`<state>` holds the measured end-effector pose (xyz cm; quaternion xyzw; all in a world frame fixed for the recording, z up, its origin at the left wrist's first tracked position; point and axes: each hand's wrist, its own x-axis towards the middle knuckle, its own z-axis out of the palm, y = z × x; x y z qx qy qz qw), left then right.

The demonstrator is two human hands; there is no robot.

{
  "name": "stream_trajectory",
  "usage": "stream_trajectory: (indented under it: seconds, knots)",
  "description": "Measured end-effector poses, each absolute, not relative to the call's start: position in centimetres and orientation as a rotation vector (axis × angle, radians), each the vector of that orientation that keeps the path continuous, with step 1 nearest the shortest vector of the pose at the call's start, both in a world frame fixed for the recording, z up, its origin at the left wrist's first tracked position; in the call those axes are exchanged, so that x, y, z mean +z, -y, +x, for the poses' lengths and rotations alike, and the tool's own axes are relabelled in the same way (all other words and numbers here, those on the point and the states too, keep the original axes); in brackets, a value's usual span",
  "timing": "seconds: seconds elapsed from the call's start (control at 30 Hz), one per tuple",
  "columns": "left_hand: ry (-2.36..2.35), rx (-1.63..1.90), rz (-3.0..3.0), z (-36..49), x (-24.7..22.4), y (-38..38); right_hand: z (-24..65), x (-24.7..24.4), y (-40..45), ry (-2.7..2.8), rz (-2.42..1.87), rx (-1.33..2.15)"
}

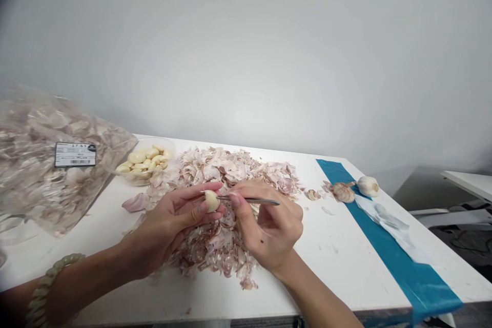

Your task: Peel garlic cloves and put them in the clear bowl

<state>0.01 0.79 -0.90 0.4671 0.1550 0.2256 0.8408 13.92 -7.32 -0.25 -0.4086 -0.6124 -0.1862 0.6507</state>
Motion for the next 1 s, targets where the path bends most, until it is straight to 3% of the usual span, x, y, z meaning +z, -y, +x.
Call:
stream_trajectory:
  seconds: [1.0]
  knots:
    - [-0.36,0.582,1.011,0.24,-0.99,-0.78,13.78,-0.23,7.44,1.385,-0.937,-0.343]
